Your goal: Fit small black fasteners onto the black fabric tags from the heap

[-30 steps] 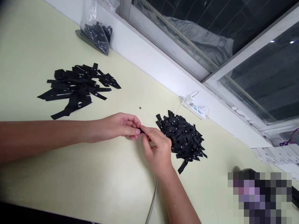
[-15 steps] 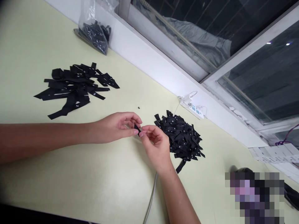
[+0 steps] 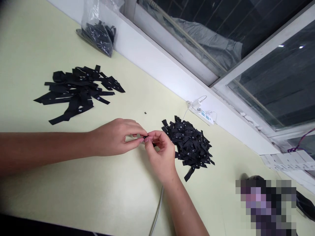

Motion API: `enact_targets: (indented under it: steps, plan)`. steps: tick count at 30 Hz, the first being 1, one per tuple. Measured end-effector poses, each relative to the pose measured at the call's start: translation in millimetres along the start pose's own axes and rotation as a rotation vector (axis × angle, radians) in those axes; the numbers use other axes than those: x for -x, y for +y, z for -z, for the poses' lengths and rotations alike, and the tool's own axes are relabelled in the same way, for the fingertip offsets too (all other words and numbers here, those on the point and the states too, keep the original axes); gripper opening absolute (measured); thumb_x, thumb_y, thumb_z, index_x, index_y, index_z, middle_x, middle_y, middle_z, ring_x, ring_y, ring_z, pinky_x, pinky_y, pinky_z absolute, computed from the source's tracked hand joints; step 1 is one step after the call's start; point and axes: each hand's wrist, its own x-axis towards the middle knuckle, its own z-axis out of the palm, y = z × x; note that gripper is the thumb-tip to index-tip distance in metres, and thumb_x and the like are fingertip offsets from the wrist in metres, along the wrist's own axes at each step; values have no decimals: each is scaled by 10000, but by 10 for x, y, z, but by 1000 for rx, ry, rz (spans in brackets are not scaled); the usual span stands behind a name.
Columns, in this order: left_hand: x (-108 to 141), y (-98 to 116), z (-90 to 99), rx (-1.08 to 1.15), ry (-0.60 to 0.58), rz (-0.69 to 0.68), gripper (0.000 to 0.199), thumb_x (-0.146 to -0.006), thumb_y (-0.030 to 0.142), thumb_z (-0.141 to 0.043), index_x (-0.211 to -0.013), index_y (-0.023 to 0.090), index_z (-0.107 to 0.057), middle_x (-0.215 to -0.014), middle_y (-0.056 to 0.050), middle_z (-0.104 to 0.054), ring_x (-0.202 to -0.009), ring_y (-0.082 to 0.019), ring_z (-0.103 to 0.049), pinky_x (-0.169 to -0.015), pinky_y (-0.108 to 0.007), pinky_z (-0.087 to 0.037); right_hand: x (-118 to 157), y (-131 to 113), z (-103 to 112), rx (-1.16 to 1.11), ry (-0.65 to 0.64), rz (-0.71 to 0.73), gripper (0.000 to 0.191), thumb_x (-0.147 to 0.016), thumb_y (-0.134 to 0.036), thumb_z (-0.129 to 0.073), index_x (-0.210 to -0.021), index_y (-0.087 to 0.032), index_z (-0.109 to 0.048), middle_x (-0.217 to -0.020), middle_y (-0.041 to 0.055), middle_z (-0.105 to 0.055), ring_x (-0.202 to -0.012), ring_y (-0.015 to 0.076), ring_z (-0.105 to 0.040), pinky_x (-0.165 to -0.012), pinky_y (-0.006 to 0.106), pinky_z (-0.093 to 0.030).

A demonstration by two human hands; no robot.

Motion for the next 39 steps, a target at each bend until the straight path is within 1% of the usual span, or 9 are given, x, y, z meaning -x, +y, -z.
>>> enact_targets:
  steps: [4,7,10,13,17,23,29,35,39]
  plan:
    - [-1,24,-27,-13,25,-2,250,-841,116,-553,-944,184,-770,-788,5,-747,-685,-126,-644,-654,-264,-449,5,-7,-34,32,16,13,101,-866,-267,-730,-941,-229,-675,-889,23,-703,-818,165,-662,-764,332,-534]
    - [-3,45,-48,-41,54,-16,223,-816,120,-559,-895,174,-761,-747,6,-728,-659,-127,-619,-639,-265,-437,8,-5,-63,37,36,9,116,-852,-270,-733,-933,-224,-663,-882,26,-698,-807,167,-657,-763,340,-538]
    - [-12,71,-58,-77,73,-12,197,-805,120,-555,-858,164,-740,-732,1,-711,-676,-134,-615,-644,-267,-433,15,-1,-98,-7,66,-13,171,-828,-274,-750,-953,-225,-644,-878,25,-694,-803,169,-661,-778,352,-550]
    - [-24,96,-61,-107,75,1,181,-773,88,-540,-792,162,-704,-694,5,-682,-648,-131,-591,-623,-267,-415,23,-9,-129,-60,88,-35,220,-807,-278,-768,-971,-226,-630,-876,23,-701,-808,171,-671,-802,364,-563]
    - [-33,108,-72,-122,79,-9,178,-768,82,-514,-745,160,-672,-644,6,-638,-620,-128,-566,-598,-265,-395,21,-32,-145,-137,96,-90,257,-785,-275,-794,-969,-223,-623,-849,12,-708,-794,162,-677,-799,350,-567]
    - [-44,83,-104,-107,118,-43,199,-781,87,-485,-711,162,-656,-632,3,-642,-595,-122,-558,-576,-260,-381,-10,-40,-143,-208,104,-169,304,-723,-298,-849,-913,-219,-626,-803,-1,-713,-742,143,-673,-739,302,-566]
    - [-49,63,-119,-79,121,-18,208,-778,79,-501,-706,162,-678,-655,-1,-684,-597,-119,-582,-588,-254,-397,-32,-10,-142,-228,102,-185,285,-716,-270,-852,-896,-215,-639,-794,-6,-716,-727,124,-659,-716,269,-554]
    - [-52,24,-131,-42,106,16,213,-756,60,-513,-692,168,-684,-638,13,-691,-589,-116,-582,-595,-247,-407,-32,39,-146,-210,104,-199,282,-708,-265,-838,-900,-211,-638,-801,-2,-717,-738,131,-664,-712,269,-549]
    - [-63,2,-115,-45,88,4,221,-791,57,-510,-725,167,-690,-684,3,-705,-637,-126,-606,-619,-253,-423,-34,52,-157,-191,103,-171,268,-737,-284,-814,-923,-212,-634,-813,1,-711,-733,136,-659,-695,276,-546]
